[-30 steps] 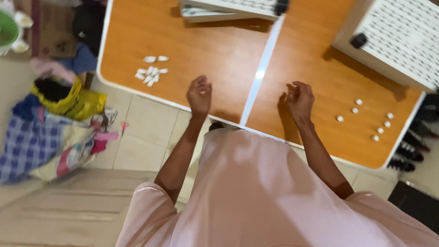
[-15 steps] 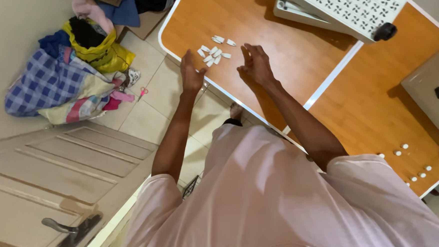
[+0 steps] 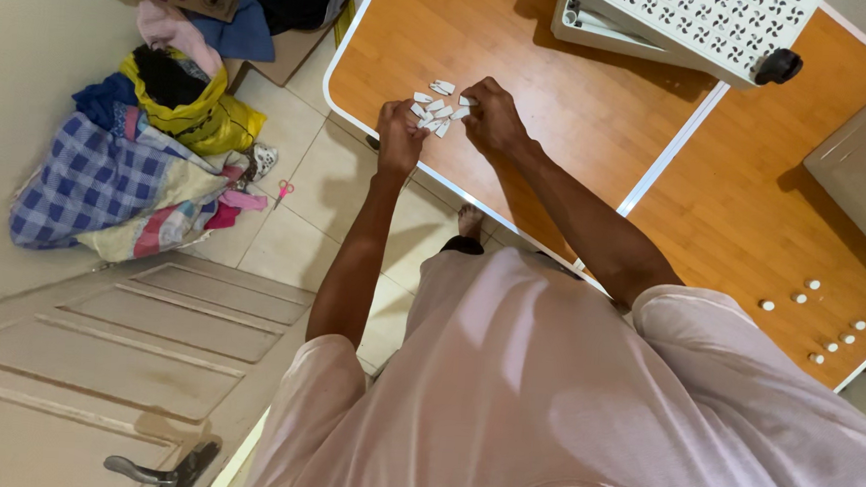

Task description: The person assembles a white plastic dish rack by inserting cylindrical legs into the corners of perforated trays and securing them with small white caps. They handle multiple trays and leg pieces, fitting them together on a wooden table.

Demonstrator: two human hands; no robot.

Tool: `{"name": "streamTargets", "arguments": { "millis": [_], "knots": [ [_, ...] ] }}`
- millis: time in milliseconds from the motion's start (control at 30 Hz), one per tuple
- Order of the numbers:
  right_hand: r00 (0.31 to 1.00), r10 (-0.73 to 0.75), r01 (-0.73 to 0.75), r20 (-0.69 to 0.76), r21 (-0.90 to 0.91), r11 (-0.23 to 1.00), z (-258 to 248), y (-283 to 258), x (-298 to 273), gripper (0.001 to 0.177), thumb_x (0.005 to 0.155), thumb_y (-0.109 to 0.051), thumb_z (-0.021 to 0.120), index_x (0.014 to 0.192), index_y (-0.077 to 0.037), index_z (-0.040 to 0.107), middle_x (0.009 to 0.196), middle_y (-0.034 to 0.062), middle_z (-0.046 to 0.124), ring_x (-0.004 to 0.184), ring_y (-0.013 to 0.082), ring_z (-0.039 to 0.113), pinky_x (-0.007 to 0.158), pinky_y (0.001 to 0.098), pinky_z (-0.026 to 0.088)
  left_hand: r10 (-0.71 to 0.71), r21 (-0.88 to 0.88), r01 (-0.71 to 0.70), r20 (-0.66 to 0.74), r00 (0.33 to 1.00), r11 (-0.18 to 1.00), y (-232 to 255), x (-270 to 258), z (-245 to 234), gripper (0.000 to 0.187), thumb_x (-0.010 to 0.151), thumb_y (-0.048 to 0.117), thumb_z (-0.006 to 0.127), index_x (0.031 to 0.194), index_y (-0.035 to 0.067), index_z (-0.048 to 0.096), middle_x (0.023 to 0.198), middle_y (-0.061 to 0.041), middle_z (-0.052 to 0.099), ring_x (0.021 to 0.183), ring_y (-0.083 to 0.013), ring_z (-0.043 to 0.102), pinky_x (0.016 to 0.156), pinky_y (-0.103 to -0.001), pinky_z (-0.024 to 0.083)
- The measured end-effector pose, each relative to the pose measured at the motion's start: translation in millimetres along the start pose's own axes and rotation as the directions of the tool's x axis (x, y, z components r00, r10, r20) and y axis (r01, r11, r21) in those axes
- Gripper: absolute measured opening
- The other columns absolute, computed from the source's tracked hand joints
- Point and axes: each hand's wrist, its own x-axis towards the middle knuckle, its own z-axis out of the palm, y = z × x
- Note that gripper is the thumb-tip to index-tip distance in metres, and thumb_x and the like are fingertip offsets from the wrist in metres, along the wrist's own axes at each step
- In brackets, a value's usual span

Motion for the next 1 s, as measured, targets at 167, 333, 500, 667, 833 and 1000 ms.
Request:
{"name": "streamTargets", "arguments": {
  "millis": [167,333,500,667,833,1000],
  "knots": [
    [0.998,-0.04,0.039,-0.058,-0.008,0.999,0.0,2.1,-0.1,0.028,0.082,0.008,0.074,0.11,0.005,0.069,0.1,0.0174,0.063,0.08,0.0257,0.066,0.072,0.0356,0.056,0.025,-0.066,-0.026,-0.009,1.0,0.997,-9.4,5.3,-2.6,0.049,0.082,-0.015,0.071,0.129,-0.006,0.061,0.125,-0.016,0.055,0.084,-0.0169,0.067,0.073,-0.028,0.061],
    [0.993,-0.035,0.041,-0.115,0.046,0.998,-3.5,12.8,-12.1,0.031,0.082,0.01,0.073,0.113,0.005,0.068,0.103,0.0175,0.064,0.084,0.0242,0.067,0.075,0.0341,0.057,-0.042,-0.061,0.041,-0.024,0.999,0.997,-4.9,-2.2,-7.4,0.049,0.084,-0.017,0.07,0.13,-0.004,0.062,0.124,-0.015,0.058,0.085,-0.0199,0.065,0.074,-0.029,0.06],
    [0.979,-0.035,0.035,-0.2,-0.005,0.999,-6.1,32.5,-22.8,0.033,0.08,0.013,0.071,0.111,0.004,0.069,0.101,0.0161,0.064,0.084,0.0229,0.066,0.074,0.0331,0.057,-0.014,-0.069,0.016,0.03,0.999,0.998,-12.2,-3.7,-8.4,0.053,0.082,-0.019,0.067,0.133,-0.004,0.061,0.12,-0.013,0.059,0.091,-0.0157,0.066,0.077,-0.027,0.061],
    [0.981,-0.08,0.044,-0.176,-0.199,0.979,-19.2,63.8,-42.3,0.035,0.077,0.004,0.076,0.111,0.003,0.07,0.105,0.0183,0.062,0.094,0.0334,0.058,0.081,0.0417,0.053,-0.267,-0.711,0.26,0.105,0.958,0.653,-37.4,4.6,15.6,0.025,0.104,-0.006,0.062,0.128,-0.012,0.059,0.111,-0.014,0.053,0.085,-0.0174,0.055,0.072,-0.027,0.054],
    [0.971,-0.125,0.064,-0.204,-0.279,0.958,-40.3,92.3,-78.9,0.038,0.078,0.002,0.074,0.115,0.001,0.071,0.114,0.0186,0.063,0.108,0.0379,0.053,0.093,0.0457,0.05,0.054,-0.54,-0.045,0.001,0.999,0.841,-42.7,-3.4,21.8,0.042,0.089,-0.013,0.06,0.131,-0.013,0.054,0.116,-0.017,0.051,0.089,-0.0155,0.051,0.07,-0.023,0.049],
    [0.947,-0.068,-0.024,-0.313,-0.28,0.96,-72.2,112.4,-136.6,0.039,0.079,0.004,0.075,0.117,0.0,0.071,0.112,0.0194,0.064,0.108,0.0384,0.057,0.092,0.0455,0.052,0.178,0.321,-0.135,-0.109,0.978,0.937,-25.5,-32.9,10.5,0.072,0.077,0.0,0.081,0.139,-0.004,0.046,0.137,-0.021,0.046,0.126,-0.0405,0.045,0.108,-0.051,0.04]
  ]
}}
